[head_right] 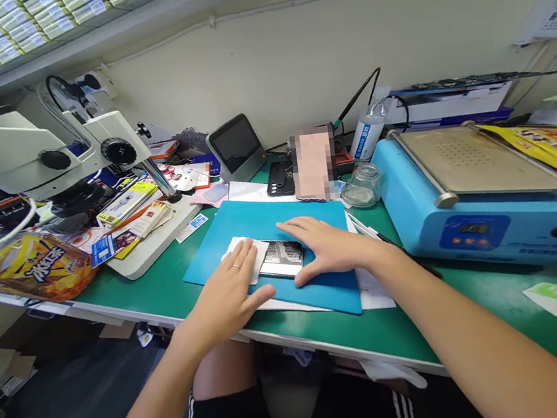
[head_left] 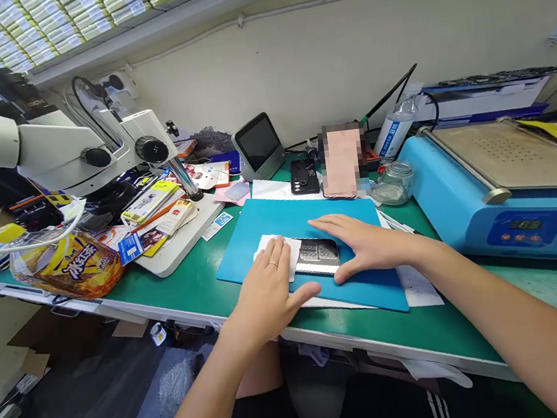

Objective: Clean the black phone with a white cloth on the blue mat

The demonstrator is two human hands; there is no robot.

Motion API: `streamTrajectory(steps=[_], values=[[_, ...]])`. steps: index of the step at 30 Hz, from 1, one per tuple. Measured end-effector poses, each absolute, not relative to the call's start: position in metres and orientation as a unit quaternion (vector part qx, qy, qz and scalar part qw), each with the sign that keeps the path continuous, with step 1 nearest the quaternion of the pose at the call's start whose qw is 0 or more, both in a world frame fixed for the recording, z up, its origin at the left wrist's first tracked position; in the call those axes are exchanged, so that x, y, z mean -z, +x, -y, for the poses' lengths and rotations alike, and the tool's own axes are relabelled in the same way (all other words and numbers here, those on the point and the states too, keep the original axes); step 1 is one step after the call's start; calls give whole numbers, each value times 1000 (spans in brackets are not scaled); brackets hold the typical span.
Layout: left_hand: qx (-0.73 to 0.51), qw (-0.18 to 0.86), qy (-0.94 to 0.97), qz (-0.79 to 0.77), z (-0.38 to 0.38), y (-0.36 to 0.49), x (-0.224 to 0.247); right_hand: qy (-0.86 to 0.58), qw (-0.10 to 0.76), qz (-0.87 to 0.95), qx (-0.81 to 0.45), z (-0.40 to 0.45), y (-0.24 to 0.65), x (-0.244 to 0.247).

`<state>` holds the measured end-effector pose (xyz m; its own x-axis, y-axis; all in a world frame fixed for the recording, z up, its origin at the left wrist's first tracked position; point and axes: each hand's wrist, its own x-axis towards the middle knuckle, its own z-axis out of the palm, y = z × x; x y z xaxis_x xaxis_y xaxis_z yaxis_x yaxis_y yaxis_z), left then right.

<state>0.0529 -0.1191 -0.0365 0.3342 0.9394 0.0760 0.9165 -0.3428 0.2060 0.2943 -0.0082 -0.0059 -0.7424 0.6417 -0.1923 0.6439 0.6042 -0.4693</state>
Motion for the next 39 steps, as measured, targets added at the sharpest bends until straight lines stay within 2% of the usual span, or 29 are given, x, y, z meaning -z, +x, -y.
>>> streamTrajectory(steps=[6, 12, 18, 23, 28, 33, 39], values=[[-87, 84, 823, -555, 100, 76, 31, 358, -9, -896, 261, 7, 296, 9], [-119, 126, 858, -483, 115, 118, 28, 348, -35, -901, 254, 5, 298, 18], [-109, 115, 855, -494, 138, 84, 31, 368, -14, -892, 262, 9, 297, 12], [-77, 93, 821, -559, 117, 52, 32, 376, -1, -886, 270, 11, 295, 6], [-79, 103, 816, -564, 91, 82, 27, 369, -12, -893, 259, 7, 297, 13], [-117, 117, 848, -504, 109, 123, 25, 347, -28, -905, 244, 3, 299, 19], [-118, 100, 843, -516, 141, 90, 36, 357, -16, -899, 253, 8, 297, 12]])
